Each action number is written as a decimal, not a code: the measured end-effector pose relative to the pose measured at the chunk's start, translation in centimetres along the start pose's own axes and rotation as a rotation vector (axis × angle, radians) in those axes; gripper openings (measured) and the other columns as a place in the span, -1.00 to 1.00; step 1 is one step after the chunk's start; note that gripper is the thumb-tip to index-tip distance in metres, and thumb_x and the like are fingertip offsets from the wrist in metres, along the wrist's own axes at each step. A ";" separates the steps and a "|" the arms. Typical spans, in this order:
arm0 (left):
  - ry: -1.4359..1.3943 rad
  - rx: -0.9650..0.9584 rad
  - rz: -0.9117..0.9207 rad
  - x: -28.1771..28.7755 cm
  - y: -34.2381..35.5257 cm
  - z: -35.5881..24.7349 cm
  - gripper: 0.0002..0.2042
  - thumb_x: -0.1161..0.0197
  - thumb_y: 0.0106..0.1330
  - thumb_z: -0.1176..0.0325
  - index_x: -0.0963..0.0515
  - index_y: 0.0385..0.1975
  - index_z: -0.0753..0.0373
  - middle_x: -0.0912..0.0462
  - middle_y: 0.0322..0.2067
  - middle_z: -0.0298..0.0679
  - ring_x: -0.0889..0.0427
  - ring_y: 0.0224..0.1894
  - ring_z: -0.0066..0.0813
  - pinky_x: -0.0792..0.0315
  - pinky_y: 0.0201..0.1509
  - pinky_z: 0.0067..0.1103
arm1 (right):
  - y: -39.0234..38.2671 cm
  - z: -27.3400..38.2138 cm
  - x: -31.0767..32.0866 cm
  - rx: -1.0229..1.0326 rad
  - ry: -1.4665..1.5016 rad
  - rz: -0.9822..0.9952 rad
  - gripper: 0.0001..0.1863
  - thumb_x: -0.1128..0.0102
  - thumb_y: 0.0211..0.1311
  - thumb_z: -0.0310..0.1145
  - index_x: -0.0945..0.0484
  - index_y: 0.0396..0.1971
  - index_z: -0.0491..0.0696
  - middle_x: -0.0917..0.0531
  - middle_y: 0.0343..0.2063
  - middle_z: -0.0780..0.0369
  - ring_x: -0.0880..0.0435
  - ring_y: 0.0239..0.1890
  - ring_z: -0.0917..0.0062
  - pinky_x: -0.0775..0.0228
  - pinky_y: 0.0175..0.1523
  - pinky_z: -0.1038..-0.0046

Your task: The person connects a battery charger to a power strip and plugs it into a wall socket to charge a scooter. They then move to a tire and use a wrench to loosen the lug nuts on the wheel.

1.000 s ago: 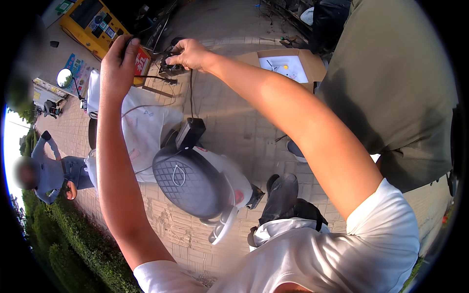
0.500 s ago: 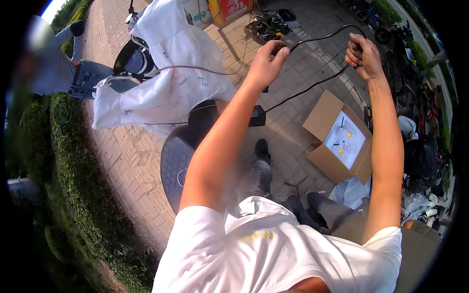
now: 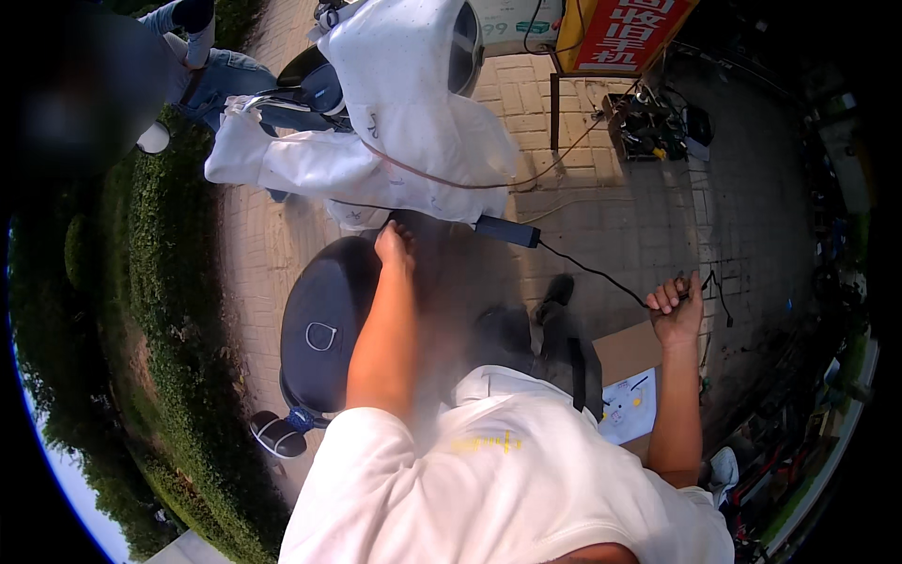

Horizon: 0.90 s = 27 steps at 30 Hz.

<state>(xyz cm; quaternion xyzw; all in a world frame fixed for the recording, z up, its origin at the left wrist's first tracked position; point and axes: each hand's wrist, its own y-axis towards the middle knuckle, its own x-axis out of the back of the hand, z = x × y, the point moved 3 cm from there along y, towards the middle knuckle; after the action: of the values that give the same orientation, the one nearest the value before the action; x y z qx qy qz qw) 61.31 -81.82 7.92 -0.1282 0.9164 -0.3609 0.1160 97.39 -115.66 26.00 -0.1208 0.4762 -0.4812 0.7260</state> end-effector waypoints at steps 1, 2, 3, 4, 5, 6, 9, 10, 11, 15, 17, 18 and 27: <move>0.024 -0.026 -0.041 -0.2 -0.9 0.3 -0.84 -0.04 0.25 0.24 -0.42 -0.31 0.16 -0.47 -0.47 -0.38 -0.41 -0.52 -0.55 -0.38 -0.43 -0.57 | 2.8 -1.2 0.2 -0.059 -0.021 -0.035 -0.55 0.22 0.32 -0.02 -0.24 -0.70 0.01 -0.12 -0.80 0.34 -0.03 -0.75 0.60 -0.02 -0.51 0.51; 0.022 0.023 -0.057 0.2 -1.7 1.5 -0.84 -0.04 0.25 0.24 -0.43 -0.30 0.16 -0.47 -0.46 -0.38 -0.41 -0.51 -0.55 -0.38 -0.43 -0.58 | 5.2 -2.6 0.8 -0.120 -0.047 -0.081 -0.53 0.24 0.33 -0.01 -0.25 -0.70 0.00 -0.13 -0.80 0.34 -0.05 -0.73 0.58 -0.05 -0.48 0.48; 0.010 0.064 -0.070 0.1 -2.9 2.9 -0.84 -0.05 0.25 0.24 -0.44 -0.29 0.16 -0.48 -0.46 -0.38 -0.42 -0.51 -0.55 -0.38 -0.44 -0.58 | 7.6 -3.7 1.9 -0.139 -0.048 -0.135 -0.53 0.26 0.33 0.00 -0.25 -0.68 -0.01 -0.13 -0.79 0.33 -0.06 -0.72 0.57 -0.07 -0.47 0.46; -0.005 0.099 -0.074 -0.7 -3.9 4.1 -0.83 -0.05 0.24 0.25 -0.44 -0.28 0.16 -0.48 -0.45 -0.38 -0.42 -0.50 -0.55 -0.38 -0.44 -0.59 | 10.2 -4.3 2.7 -0.151 -0.044 -0.183 -0.53 0.27 0.34 0.00 -0.25 -0.67 -0.01 -0.13 -0.78 0.33 -0.06 -0.70 0.57 -0.09 -0.45 0.44; 0.106 0.095 -0.010 -0.6 -4.3 6.0 -0.81 -0.06 0.24 0.25 -0.45 -0.25 0.17 -0.49 -0.44 -0.36 -0.43 -0.50 -0.55 -0.37 -0.43 -0.59 | 12.8 -4.8 2.9 -0.155 -0.098 -0.207 -0.54 0.29 0.34 0.00 -0.24 -0.65 -0.01 -0.13 -0.77 0.33 -0.06 -0.70 0.56 -0.09 -0.45 0.44; 0.223 0.094 0.053 -0.5 -4.7 8.3 -0.79 -0.07 0.24 0.25 -0.45 -0.21 0.19 -0.50 -0.43 -0.34 -0.43 -0.50 -0.54 -0.36 -0.43 -0.60 | 15.1 -5.2 3.2 -0.160 -0.148 -0.234 -0.54 0.30 0.35 0.00 -0.24 -0.63 -0.02 -0.13 -0.76 0.33 -0.06 -0.70 0.56 -0.09 -0.45 0.43; 0.597 0.168 0.253 -6.3 -8.6 15.6 -0.73 -0.10 0.20 0.22 -0.49 -0.22 0.27 -0.54 -0.49 -0.25 -0.48 -0.49 -0.44 -0.38 -0.34 -0.50 | 22.0 -6.3 7.7 -0.182 -0.278 -0.359 -0.57 0.34 0.36 -0.01 -0.21 -0.59 -0.02 -0.13 -0.74 0.34 -0.05 -0.69 0.56 -0.09 -0.46 0.42; 0.809 0.139 0.389 -9.2 -9.9 17.0 -0.72 -0.12 0.19 0.22 -0.51 -0.24 0.30 -0.57 -0.46 -0.21 -0.52 -0.43 -0.39 -0.39 -0.28 -0.48 | 24.3 -6.2 9.4 -0.190 -0.314 -0.401 -0.57 0.36 0.36 -0.01 -0.20 -0.57 -0.01 -0.13 -0.74 0.34 -0.04 -0.69 0.57 -0.08 -0.46 0.41; 1.015 0.107 0.514 -11.8 -11.4 18.2 -0.70 -0.13 0.17 0.21 -0.53 -0.25 0.33 -0.59 -0.42 -0.16 -0.55 -0.37 -0.34 -0.40 -0.22 -0.47 | 26.1 -5.8 10.6 -0.184 -0.286 -0.489 -0.59 0.38 0.36 -0.03 -0.19 -0.57 0.01 -0.12 -0.75 0.35 -0.04 -0.69 0.56 -0.08 -0.49 0.41; 1.028 -0.085 0.737 -18.2 -12.5 25.7 -0.66 -0.16 0.11 0.18 -0.55 -0.32 0.38 -0.60 -0.36 0.01 -0.57 -0.25 -0.10 -0.40 -0.14 -0.38 | 31.6 0.7 14.0 -0.003 -0.095 -0.559 -0.58 0.41 0.35 -0.02 -0.16 -0.59 0.01 -0.09 -0.77 0.36 -0.03 -0.70 0.56 -0.08 -0.50 0.43; 1.021 -0.092 0.748 -21.0 -12.3 24.8 -0.65 -0.16 0.12 0.18 -0.53 -0.26 0.37 -0.59 -0.30 0.02 -0.56 -0.21 -0.09 -0.39 -0.11 -0.39 | 34.1 5.8 14.2 0.034 -0.068 -0.521 -0.55 0.44 0.35 0.01 -0.16 -0.61 0.01 -0.07 -0.78 0.36 -0.02 -0.70 0.57 -0.08 -0.49 0.43; 0.999 -0.099 0.665 -21.7 -11.7 23.8 -0.66 -0.16 0.13 0.20 -0.53 -0.24 0.36 -0.60 -0.35 -0.06 -0.57 -0.26 -0.25 -0.40 -0.16 -0.45 | 34.7 8.4 13.7 0.042 -0.060 -0.454 -0.53 0.45 0.35 0.04 -0.15 -0.62 0.01 -0.07 -0.78 0.36 -0.02 -0.70 0.57 -0.08 -0.48 0.42; 0.546 0.131 0.110 -20.6 -9.1 20.0 -0.69 -0.08 0.22 0.24 -0.43 -0.11 0.28 -0.53 -0.35 -0.27 -0.45 -0.42 -0.51 -0.35 -0.36 -0.57 | 34.3 25.4 6.7 0.009 -0.106 -0.080 -0.55 0.44 0.39 -0.04 -0.15 -0.63 -0.02 -0.10 -0.75 0.35 -0.01 -0.68 0.58 -0.06 -0.40 0.45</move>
<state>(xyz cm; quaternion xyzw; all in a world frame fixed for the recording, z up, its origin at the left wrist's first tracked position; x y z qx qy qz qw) 88.16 -94.32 2.43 0.0312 0.8941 -0.4336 -0.1076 138.49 -110.84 13.56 -0.1617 0.4298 -0.5051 0.7308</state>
